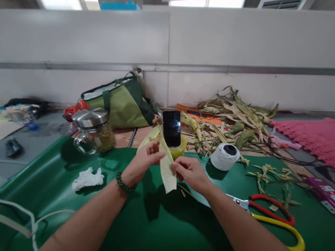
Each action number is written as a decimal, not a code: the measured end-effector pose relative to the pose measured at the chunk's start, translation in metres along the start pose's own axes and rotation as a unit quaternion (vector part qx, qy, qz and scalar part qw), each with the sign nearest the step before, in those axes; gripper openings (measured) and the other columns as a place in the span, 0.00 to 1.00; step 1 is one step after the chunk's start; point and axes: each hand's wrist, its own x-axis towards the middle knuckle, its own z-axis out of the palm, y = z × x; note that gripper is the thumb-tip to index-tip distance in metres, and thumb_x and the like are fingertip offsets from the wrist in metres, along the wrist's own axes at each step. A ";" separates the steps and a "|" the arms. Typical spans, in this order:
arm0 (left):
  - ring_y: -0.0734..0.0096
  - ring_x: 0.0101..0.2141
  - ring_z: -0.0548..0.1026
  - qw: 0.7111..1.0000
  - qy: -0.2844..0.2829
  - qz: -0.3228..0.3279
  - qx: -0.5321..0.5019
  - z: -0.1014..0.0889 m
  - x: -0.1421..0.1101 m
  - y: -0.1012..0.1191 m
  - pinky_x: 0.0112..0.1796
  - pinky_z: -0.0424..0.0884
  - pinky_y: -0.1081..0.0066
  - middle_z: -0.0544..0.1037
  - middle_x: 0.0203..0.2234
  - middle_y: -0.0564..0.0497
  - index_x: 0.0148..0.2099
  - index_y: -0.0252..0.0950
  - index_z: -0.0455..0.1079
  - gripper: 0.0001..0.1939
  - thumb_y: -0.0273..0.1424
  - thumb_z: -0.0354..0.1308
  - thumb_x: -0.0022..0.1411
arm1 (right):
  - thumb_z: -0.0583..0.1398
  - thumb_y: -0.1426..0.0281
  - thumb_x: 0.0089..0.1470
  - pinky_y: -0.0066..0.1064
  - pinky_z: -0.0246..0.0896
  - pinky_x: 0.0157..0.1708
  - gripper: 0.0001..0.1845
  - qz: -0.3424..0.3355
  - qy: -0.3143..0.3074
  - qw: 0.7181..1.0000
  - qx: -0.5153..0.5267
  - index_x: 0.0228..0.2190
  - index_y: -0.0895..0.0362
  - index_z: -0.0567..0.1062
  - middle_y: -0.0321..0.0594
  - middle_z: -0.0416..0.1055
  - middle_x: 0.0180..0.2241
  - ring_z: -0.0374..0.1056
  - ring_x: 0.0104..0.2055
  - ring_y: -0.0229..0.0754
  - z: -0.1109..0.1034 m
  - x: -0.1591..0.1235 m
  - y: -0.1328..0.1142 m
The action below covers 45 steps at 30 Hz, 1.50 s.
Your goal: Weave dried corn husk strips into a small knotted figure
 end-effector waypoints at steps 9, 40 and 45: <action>0.79 0.21 0.67 0.994 0.089 0.057 -0.013 -0.005 0.002 -0.002 0.24 0.66 0.77 0.71 0.19 0.55 0.26 0.33 0.69 0.22 0.47 0.68 0.41 | 0.58 0.60 0.50 0.22 0.50 0.16 0.18 -0.017 -0.073 0.996 -0.055 0.16 0.57 0.65 0.30 0.59 0.13 0.56 0.15 0.30 0.000 -0.003 0.002; 0.71 0.25 0.71 0.972 -0.071 0.025 0.221 0.004 -0.009 -0.009 0.27 0.67 0.73 0.77 0.23 0.49 0.28 0.31 0.73 0.12 0.37 0.63 0.47 | 0.61 0.63 0.43 0.27 0.62 0.23 0.10 -0.008 0.055 0.998 -0.005 0.23 0.59 0.73 0.36 0.70 0.21 0.64 0.22 0.35 0.000 0.007 0.017; 0.71 0.26 0.72 0.973 -0.080 0.028 0.215 0.005 -0.010 -0.008 0.30 0.68 0.73 0.78 0.24 0.49 0.29 0.31 0.74 0.11 0.36 0.62 0.49 | 0.61 0.63 0.45 0.26 0.60 0.23 0.11 -0.024 0.055 0.998 -0.016 0.23 0.58 0.73 0.34 0.68 0.20 0.63 0.21 0.34 -0.001 0.005 0.014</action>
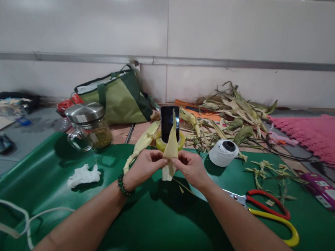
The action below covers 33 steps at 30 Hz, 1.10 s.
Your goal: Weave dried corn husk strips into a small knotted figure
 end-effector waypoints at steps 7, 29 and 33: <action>0.74 0.23 0.68 1.000 -0.007 0.009 0.003 0.002 -0.001 0.000 0.27 0.64 0.73 0.73 0.20 0.51 0.25 0.32 0.71 0.17 0.43 0.60 0.52 | 0.58 0.59 0.50 0.26 0.61 0.23 0.16 -0.014 -0.006 1.000 -0.005 0.20 0.57 0.70 0.33 0.65 0.18 0.63 0.21 0.35 -0.001 -0.001 -0.003; 0.73 0.26 0.70 0.999 0.004 -0.036 -0.004 0.000 -0.001 0.004 0.29 0.67 0.73 0.75 0.23 0.51 0.29 0.31 0.72 0.11 0.35 0.62 0.47 | 0.62 0.63 0.44 0.27 0.61 0.25 0.11 0.006 -0.019 1.000 0.012 0.23 0.59 0.74 0.36 0.70 0.21 0.64 0.23 0.35 -0.002 0.000 -0.001; 0.72 0.27 0.70 0.999 -0.002 -0.033 -0.006 0.000 -0.001 0.002 0.29 0.67 0.72 0.76 0.25 0.49 0.30 0.31 0.72 0.12 0.36 0.62 0.47 | 0.61 0.64 0.44 0.26 0.58 0.24 0.11 -0.017 -0.019 1.000 -0.011 0.23 0.60 0.74 0.36 0.70 0.21 0.62 0.23 0.34 -0.003 0.000 -0.001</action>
